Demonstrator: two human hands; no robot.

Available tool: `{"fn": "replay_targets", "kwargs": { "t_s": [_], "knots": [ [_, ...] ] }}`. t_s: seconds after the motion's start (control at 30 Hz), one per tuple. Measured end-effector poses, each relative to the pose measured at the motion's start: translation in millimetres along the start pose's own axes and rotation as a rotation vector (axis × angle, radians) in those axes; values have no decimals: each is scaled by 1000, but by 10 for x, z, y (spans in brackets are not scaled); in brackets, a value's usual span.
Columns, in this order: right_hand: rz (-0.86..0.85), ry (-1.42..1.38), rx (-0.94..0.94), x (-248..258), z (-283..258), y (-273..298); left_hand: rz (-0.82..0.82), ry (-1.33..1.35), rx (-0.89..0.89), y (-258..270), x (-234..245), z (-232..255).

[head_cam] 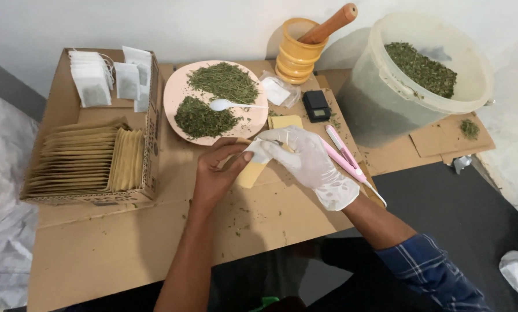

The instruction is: Manually folding and heat-sealing tea bags using a hair straightener.

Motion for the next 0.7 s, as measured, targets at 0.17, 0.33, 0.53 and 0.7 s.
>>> {"fn": "replay_targets", "kwargs": {
  "t_s": [0.17, 0.33, 0.53, 0.7],
  "knots": [
    [6, -58, 2, 97, 106, -52, -15, -8, 7, -45, -21, 105],
    [-27, -49, 17, 39, 57, -54, -1, -10, 27, -41, -10, 100],
    [-28, -103, -67, -78, 276, -66, -1, -9, 41, -37, -2, 95],
    [21, -87, -85, -26, 302, -106, 17, 11, 34, -34, 16, 112]
  ]
}}
Point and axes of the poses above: each hand's wrist, its own y-axis away from the middle knuckle, its own x-axis out of the back of the hand, z = x × y, the point moved 10 cm from there along -y, towards the middle knuckle, and after that the axes turned 11 degrees about -y, right-handed, at the moved point
